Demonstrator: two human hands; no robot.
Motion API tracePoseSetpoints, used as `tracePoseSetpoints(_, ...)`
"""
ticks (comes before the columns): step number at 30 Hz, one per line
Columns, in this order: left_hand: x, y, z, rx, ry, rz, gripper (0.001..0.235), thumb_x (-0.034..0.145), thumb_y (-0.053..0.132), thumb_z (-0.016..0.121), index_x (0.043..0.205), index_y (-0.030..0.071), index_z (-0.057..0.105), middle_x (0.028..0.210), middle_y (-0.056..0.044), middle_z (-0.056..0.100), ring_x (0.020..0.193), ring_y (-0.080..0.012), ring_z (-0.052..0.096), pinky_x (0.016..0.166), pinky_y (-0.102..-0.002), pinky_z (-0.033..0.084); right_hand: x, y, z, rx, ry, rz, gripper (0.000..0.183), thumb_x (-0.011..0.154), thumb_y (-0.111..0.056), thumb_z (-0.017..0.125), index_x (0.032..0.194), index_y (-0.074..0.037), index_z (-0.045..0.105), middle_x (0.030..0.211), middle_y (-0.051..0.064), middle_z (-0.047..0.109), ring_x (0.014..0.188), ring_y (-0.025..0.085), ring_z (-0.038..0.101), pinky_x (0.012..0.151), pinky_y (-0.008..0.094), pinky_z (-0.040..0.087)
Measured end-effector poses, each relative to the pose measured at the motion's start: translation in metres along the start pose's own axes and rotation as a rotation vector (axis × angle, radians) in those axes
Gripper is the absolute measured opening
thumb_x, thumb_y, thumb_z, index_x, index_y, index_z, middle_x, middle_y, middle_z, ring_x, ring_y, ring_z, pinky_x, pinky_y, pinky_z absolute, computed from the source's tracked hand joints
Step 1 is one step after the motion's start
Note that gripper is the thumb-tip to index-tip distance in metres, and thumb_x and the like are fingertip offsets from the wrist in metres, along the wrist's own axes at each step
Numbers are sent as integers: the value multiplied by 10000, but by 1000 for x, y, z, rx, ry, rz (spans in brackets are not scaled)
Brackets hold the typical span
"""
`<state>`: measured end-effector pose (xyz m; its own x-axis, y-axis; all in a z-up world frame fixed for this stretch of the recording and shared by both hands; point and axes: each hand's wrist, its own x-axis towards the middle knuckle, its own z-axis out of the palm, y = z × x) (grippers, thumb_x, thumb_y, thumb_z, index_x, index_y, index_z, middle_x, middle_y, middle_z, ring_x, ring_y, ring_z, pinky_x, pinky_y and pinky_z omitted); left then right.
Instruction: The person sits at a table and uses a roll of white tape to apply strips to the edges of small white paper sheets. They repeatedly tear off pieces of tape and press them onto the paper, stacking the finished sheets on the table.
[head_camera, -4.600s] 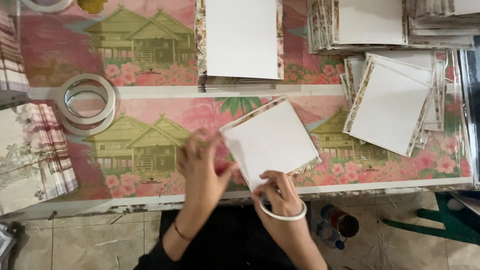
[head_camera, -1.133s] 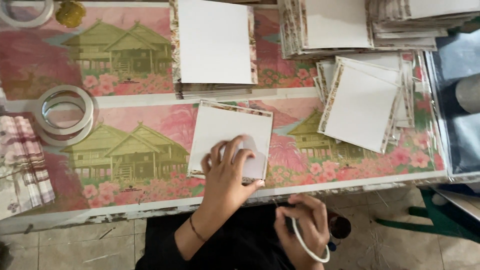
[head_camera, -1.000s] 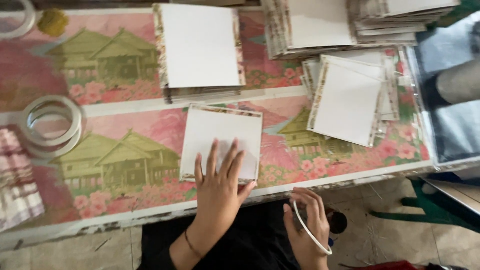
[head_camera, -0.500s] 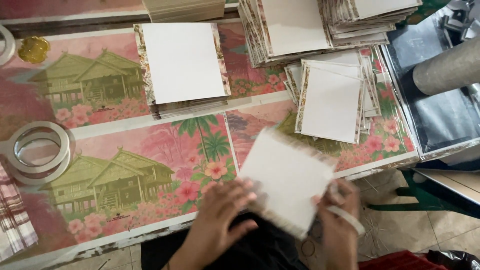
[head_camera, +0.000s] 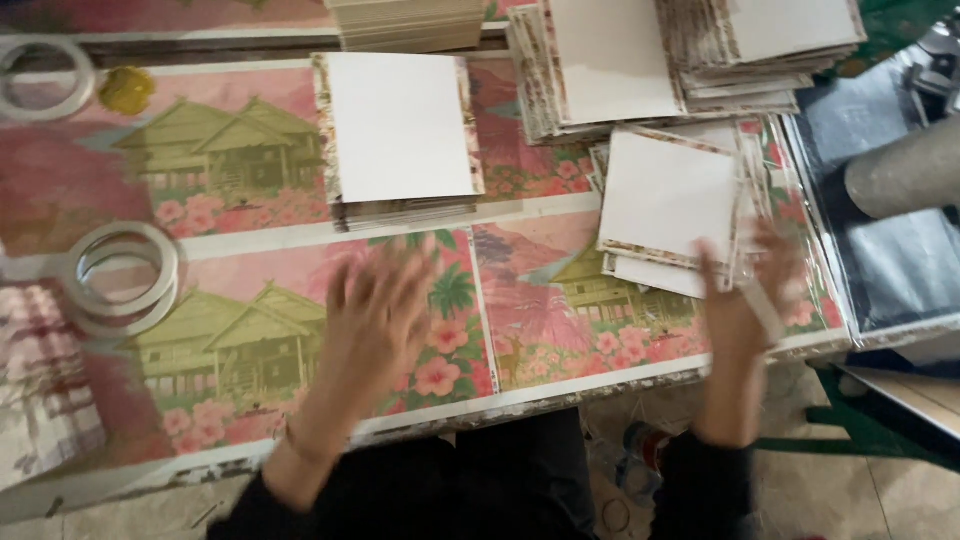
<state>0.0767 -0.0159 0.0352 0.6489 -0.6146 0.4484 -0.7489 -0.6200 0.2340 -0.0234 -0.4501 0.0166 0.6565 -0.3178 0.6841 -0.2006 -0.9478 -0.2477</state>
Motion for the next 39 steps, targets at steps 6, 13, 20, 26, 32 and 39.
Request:
tracePoseSetpoints(6, 57, -56, 29, 107, 29, -197, 756, 964, 166, 854, 1641, 110, 520, 1724, -134, 466, 1624, -384, 334, 1270, -686, 188, -98, -163, -12, 1140, -299, 272, 393, 937, -136, 741, 1311, -78, 637, 1408, 152, 585, 1304, 319, 636, 969, 404, 665)
tracePoseSetpoints(13, 25, -19, 0, 116, 143, -184, 472, 855, 75, 902, 1302, 130, 760, 1298, -32, 765, 1335, -305, 598, 1194, -517, 341, -118, -193, -45, 754, -540, 79, 201, 1002, -279, 739, 1067, -95, 791, 1153, 120, 719, 1120, 262, 728, 987, 381, 574)
tracePoseSetpoints(20, -63, 48, 4, -146, -82, -190, 493, 770, 290, 949, 1217, 164, 783, 1342, 14, 718, 1295, -282, 573, 1099, -531, 377, -79, -170, -64, 639, -416, 130, 158, 1049, -132, 704, 1007, 9, 761, 1063, 134, 709, 1048, 253, 709, 946, 382, 564)
tracePoseSetpoints(26, -80, 47, -9, -587, 16, -336, 256, 1077, 227, 677, 1244, 45, 746, 1296, -119, 707, 1216, -325, 647, 1053, -478, 545, -91, -226, -52, 734, -603, 97, 74, 958, -147, 792, 1006, -92, 805, 1170, 98, 682, 1084, 228, 689, 964, 365, 556)
tracePoseSetpoints(32, -103, 32, -9, -243, -74, -545, 147, 861, 372, 914, 940, 299, 812, 1377, 76, 594, 1239, -290, 511, 897, -511, 433, -112, -259, -35, 747, -736, 6, 23, 954, -125, 808, 974, -120, 801, 1310, 116, 583, 1112, 250, 643, 964, 363, 570)
tracePoseSetpoints(39, -100, 34, -15, -286, -115, -627, 184, 842, 332, 920, 982, 343, 801, 1504, 58, 544, 1250, -312, 519, 944, -570, 431, -110, -265, -27, 683, -775, -29, 39, 936, -136, 794, 933, -152, 759, 1341, 97, 595, 1102, 277, 570, 931, 400, 505)
